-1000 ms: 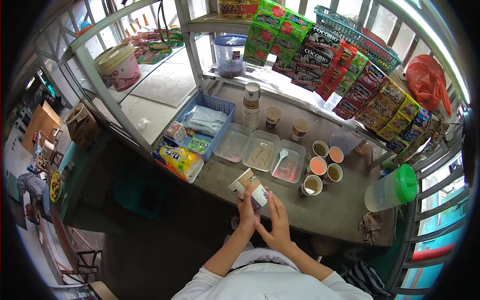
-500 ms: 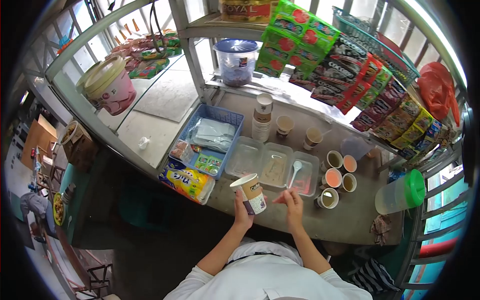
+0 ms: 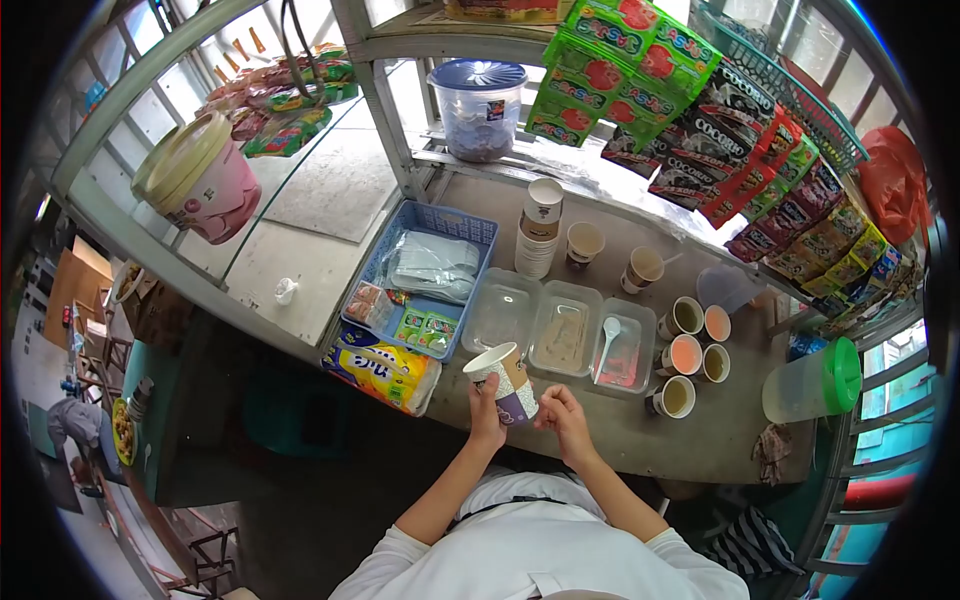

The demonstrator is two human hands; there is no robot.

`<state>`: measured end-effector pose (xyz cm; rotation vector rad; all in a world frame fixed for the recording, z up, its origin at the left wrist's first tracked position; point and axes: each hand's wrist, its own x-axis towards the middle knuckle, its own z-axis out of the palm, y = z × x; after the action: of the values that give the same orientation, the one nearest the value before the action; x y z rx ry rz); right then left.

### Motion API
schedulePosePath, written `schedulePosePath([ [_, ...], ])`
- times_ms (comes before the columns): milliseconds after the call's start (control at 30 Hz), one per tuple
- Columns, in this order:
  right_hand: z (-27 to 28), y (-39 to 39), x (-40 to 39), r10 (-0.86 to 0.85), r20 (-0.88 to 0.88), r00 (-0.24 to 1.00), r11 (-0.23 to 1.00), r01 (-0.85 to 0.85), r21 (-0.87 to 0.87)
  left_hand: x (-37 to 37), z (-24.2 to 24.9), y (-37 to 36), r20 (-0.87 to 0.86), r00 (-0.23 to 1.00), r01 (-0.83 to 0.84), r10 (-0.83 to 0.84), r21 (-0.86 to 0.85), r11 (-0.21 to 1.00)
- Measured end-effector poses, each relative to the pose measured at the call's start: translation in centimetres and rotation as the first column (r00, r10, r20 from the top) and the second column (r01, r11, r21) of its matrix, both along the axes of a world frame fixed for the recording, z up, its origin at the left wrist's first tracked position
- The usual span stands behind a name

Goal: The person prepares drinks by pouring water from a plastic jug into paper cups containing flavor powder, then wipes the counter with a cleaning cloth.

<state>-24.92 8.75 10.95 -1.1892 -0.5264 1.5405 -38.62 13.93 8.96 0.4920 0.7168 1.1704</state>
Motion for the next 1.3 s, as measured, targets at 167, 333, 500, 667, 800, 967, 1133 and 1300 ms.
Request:
schedulePosePath([
  [167,1.3,-0.7,1.7,-0.058,0.053,0.997,0.998,0.057,0.011,3.3,1.7,-0.4,0.006,0.999,-0.046,0.046,0.001,0.999],
  [333,1.9,-3.2,5.4,-0.082,0.020,0.996,0.996,0.081,0.028,7.5,2.3,-1.0,-0.052,0.999,0.012,-0.011,0.021,1.000],
  [500,3.6,-6.5,10.6,-0.080,0.060,0.995,0.997,0.081,-0.009,12.8,2.1,-3.2,-0.041,0.997,0.062,-0.059,0.060,0.996],
  [667,4.0,-9.5,15.5,-0.096,0.061,0.994,0.995,0.095,0.029,16.2,2.6,-6.1,-0.057,0.998,0.038,-0.031,0.123,0.992],
  [800,4.0,-10.5,18.3,-0.077,0.007,0.997,0.995,0.077,0.070,16.6,0.6,-6.7,-0.377,0.882,-0.121,0.285,0.402,0.908],
  [967,6.4,-6.7,19.8,0.078,0.096,0.992,0.985,-0.092,0.148,13.0,-1.5,-5.9,-0.688,0.400,-0.020,0.606,0.654,0.756],
  [1133,7.7,5.5,19.2,-0.009,0.542,0.840,0.835,-0.291,0.466,7.6,-3.9,-4.7,-0.728,0.179,0.006,0.662,0.673,0.739],
  [1300,6.6,19.7,14.8,-0.268,0.782,0.563,0.706,-0.438,0.557,4.8,-5.9,-4.3,-0.808,0.178,0.056,0.561,0.578,0.814],
])
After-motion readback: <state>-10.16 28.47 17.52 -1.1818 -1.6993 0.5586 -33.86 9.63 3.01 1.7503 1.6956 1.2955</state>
